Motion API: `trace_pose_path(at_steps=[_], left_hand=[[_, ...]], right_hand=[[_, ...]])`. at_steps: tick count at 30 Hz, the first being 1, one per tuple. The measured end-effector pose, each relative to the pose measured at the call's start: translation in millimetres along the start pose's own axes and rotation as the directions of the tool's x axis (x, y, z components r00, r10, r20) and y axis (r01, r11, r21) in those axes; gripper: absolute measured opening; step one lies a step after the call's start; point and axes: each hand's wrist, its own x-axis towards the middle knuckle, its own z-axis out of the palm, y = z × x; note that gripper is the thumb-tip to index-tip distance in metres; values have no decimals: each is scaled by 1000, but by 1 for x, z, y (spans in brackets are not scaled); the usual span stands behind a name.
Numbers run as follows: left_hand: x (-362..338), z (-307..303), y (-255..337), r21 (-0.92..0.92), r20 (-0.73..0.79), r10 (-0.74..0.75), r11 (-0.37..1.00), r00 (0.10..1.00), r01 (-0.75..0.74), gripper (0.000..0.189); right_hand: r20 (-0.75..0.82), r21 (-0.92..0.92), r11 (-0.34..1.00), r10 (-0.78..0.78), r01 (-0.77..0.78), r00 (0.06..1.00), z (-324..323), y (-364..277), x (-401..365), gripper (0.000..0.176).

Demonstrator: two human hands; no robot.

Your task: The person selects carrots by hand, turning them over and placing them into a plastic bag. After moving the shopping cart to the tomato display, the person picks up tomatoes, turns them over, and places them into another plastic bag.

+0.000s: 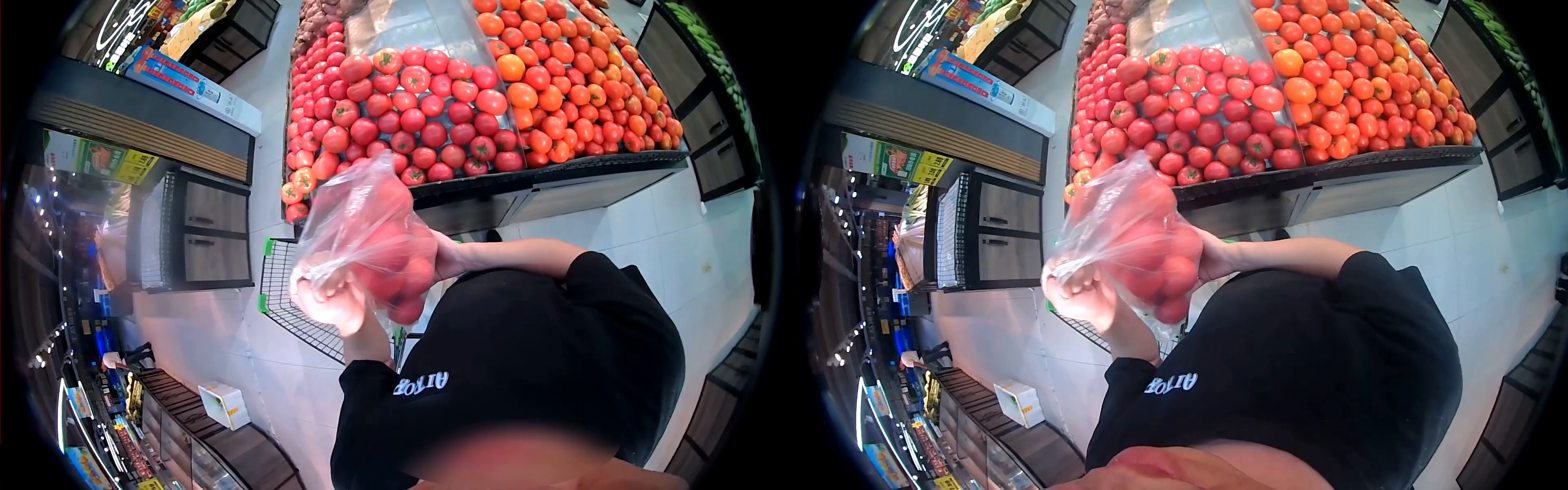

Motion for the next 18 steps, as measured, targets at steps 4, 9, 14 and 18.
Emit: trace_pose_path(at_steps=[4, 9, 14, 18], left_hand=[[16, 19, -29, 40, 149, 23, 999, 989, -29, 33], [41, 43, -57, 43, 210, 15, 999, 978, -24, 36], [61, 70, -89, 135, 202, 33, 989, 979, -62, 35], [73, 96, -115, 127, 132, -1, 992, 991, -16, 32]], right_hand=[[45, 69, 997, -20, 17, 999, 7, -32, -9, 92], [47, 79, 996, -54, 50, 997, -11, -74, -17, 93], [18, 64, 987, -148, 147, 989, -54, -116, -5, 103], [-5, 1, 992, -127, 127, 992, -80, -149, -15, 107]])
